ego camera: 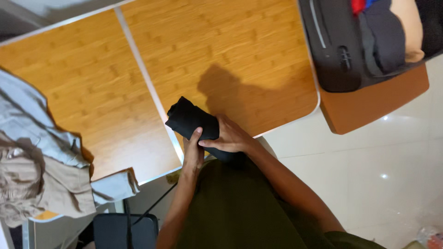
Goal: The person folds a pair of black trousers, a pair of tan shorts, and a pair of light-colored jeans on a wooden table and places them into a suitcase.
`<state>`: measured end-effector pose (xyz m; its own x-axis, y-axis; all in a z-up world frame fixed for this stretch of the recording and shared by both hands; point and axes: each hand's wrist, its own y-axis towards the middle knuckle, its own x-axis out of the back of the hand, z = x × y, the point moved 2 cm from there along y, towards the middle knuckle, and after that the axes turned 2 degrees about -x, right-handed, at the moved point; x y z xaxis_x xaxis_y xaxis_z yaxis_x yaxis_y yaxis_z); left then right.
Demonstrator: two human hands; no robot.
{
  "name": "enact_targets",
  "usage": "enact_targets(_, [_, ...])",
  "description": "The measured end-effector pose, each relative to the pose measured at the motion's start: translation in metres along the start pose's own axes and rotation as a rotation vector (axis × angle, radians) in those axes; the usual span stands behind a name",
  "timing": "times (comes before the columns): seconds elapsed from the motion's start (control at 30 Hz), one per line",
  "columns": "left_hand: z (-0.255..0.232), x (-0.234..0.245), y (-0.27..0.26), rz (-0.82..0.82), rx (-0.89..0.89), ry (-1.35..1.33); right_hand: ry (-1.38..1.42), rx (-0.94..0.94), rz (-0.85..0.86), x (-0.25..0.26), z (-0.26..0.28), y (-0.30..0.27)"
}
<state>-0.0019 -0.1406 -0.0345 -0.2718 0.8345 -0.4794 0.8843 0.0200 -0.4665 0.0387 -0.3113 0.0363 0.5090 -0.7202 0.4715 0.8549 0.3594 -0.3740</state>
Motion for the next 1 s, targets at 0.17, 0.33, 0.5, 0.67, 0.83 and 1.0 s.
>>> enact_targets(0.17, [0.005,-0.077,0.014,-0.072,0.013,0.009,0.217,0.005,-0.056,0.062,-0.034,-0.020])
enact_targets(0.33, [0.023,-0.149,0.024,0.003,0.032,0.053,0.478,-0.027,-0.001,0.120,-0.077,-0.038])
enact_targets(0.5, [0.048,-0.213,0.043,-0.018,0.089,0.094,0.626,-0.019,-0.022,0.178,-0.117,-0.066])
enact_targets(0.67, [0.069,-0.296,0.065,0.139,0.028,0.150,0.560,0.028,-0.212,0.232,-0.152,-0.094])
enact_targets(0.83, [0.084,-0.434,0.120,0.360,-0.061,0.380,0.612,-0.136,-0.420,0.354,-0.206,-0.106])
enact_targets(1.0, [0.074,-0.540,0.193,0.347,-0.257,0.669,0.258,-0.083,-0.621,0.521,-0.264,-0.084])
